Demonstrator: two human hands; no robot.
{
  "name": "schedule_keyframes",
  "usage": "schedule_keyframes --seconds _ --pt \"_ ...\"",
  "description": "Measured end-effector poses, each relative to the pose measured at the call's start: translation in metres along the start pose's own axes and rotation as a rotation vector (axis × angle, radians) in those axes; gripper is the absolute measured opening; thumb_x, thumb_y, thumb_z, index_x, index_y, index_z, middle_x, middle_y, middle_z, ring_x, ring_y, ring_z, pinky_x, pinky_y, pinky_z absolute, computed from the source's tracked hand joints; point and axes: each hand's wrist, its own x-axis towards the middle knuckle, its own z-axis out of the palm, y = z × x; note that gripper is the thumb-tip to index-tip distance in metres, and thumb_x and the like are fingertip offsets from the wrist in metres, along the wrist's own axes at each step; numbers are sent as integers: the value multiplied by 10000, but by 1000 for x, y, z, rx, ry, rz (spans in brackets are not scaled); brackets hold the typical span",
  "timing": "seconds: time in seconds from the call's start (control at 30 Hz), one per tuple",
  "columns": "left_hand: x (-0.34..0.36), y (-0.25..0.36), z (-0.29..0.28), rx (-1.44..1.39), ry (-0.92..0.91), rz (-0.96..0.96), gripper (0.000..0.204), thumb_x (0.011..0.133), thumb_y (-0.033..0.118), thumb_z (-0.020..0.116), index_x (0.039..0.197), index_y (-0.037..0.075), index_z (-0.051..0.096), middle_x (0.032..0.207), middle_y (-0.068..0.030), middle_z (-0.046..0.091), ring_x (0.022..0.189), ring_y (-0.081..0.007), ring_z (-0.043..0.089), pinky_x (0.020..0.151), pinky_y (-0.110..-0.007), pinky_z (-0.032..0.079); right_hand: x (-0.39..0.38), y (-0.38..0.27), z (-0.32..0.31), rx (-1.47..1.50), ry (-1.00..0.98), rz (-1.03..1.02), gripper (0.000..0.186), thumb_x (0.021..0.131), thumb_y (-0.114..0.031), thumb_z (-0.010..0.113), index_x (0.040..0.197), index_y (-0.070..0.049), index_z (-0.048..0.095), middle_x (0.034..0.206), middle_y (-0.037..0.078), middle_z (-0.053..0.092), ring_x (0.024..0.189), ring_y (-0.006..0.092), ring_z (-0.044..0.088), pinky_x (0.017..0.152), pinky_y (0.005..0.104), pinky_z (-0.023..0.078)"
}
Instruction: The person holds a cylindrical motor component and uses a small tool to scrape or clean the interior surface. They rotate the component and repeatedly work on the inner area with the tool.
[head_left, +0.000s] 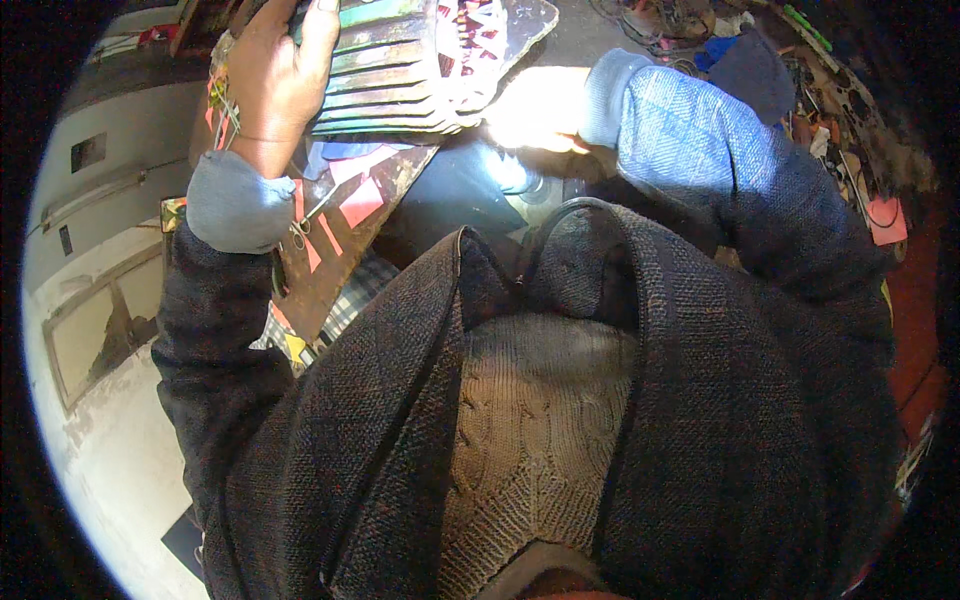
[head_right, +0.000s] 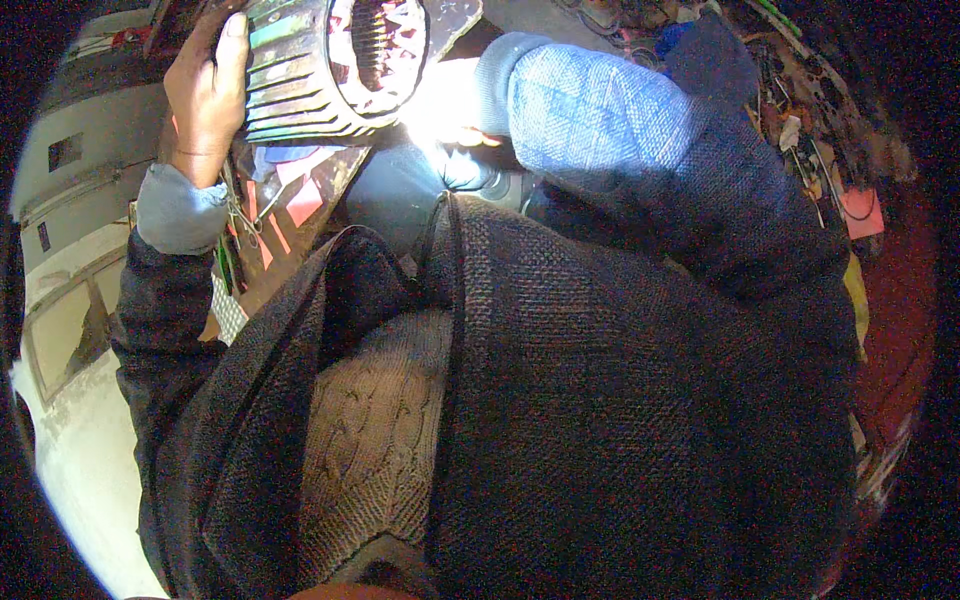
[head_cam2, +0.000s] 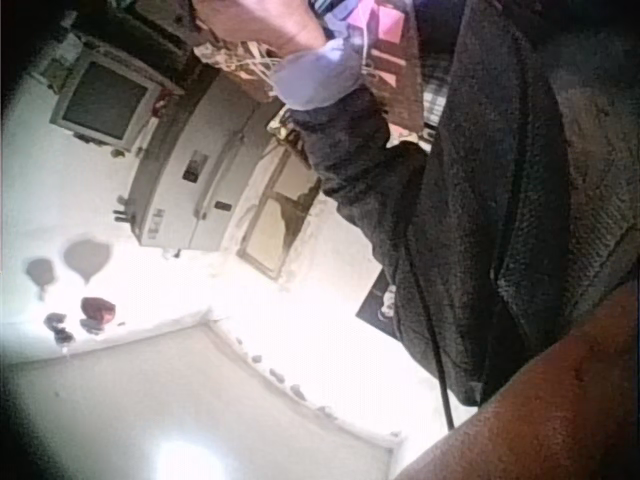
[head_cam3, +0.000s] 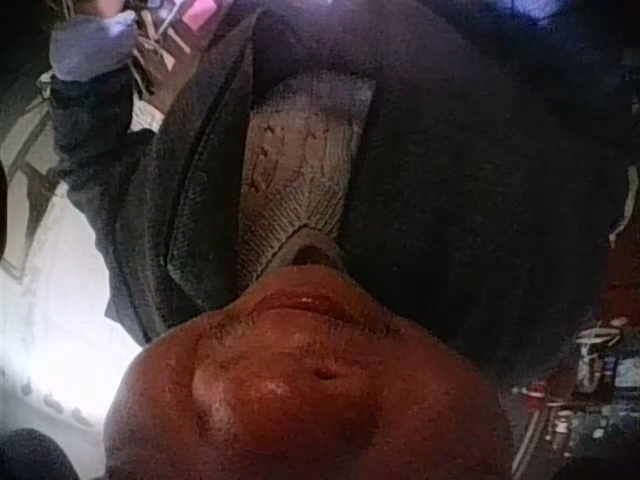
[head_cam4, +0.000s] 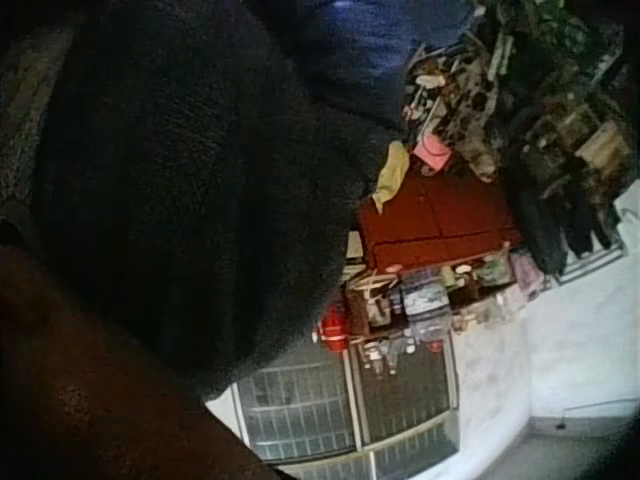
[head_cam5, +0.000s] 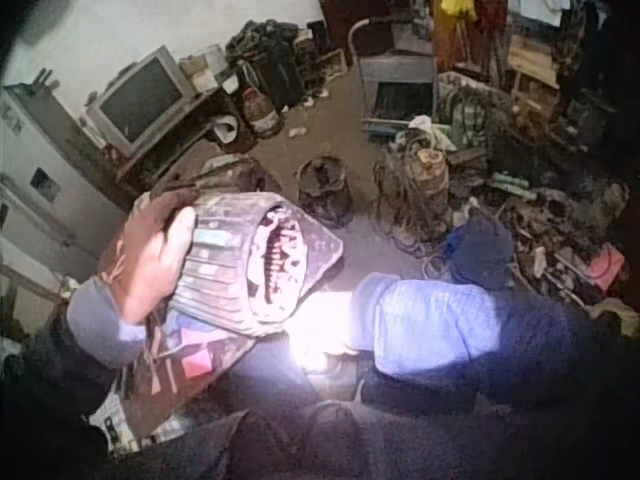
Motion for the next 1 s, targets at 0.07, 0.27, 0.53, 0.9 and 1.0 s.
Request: schedule_keyframes --seconds 0.07,0.27,0.53,0.9,1.0 --pt "0 -1 4 -32 48 -24 384 1065 274 565 1237 -43 698 1148 -272 739 1094 -427 709 943 -445 555 3 11 -1 140 96 164 350 1068 -312 538 1173 -47 741 1067 211 759 1037 369 738 968 421 577" --pt "0 1 0 -68 6 -14 374 1061 271 562 1244 -22 705 1129 -258 748 1069 -429 715 931 -437 560 24 25 45 -64 374 221 241 1004 -213 599 1068 -25 734 974 195 739 900 330 718 789 445 577" --pt "4 10 -5 32 49 113 284 1013 198 609 1160 -9 736 1124 -220 759 1023 -394 737 910 -436 574 35 35 67 201 887 -576 218 1036 -192 580 1054 -41 736 761 92 642 613 227 586 556 398 470" --pt "3 -43 26 -109 154 180 302 1041 245 650 1282 97 755 1177 -159 772 1105 -307 717 1002 -399 530 -39 -51 5 -316 853 -283 198 942 -116 647 1066 18 725 923 181 729 802 332 712 745 450 595" --pt "1 -48 28 -144 151 155 327 976 255 735 1232 51 746 1189 -167 769 1108 -324 742 979 -389 567 -43 -43 -11 -442 982 -358 209 938 -67 648 1104 41 715 965 173 724 860 337 707 782 463 588"
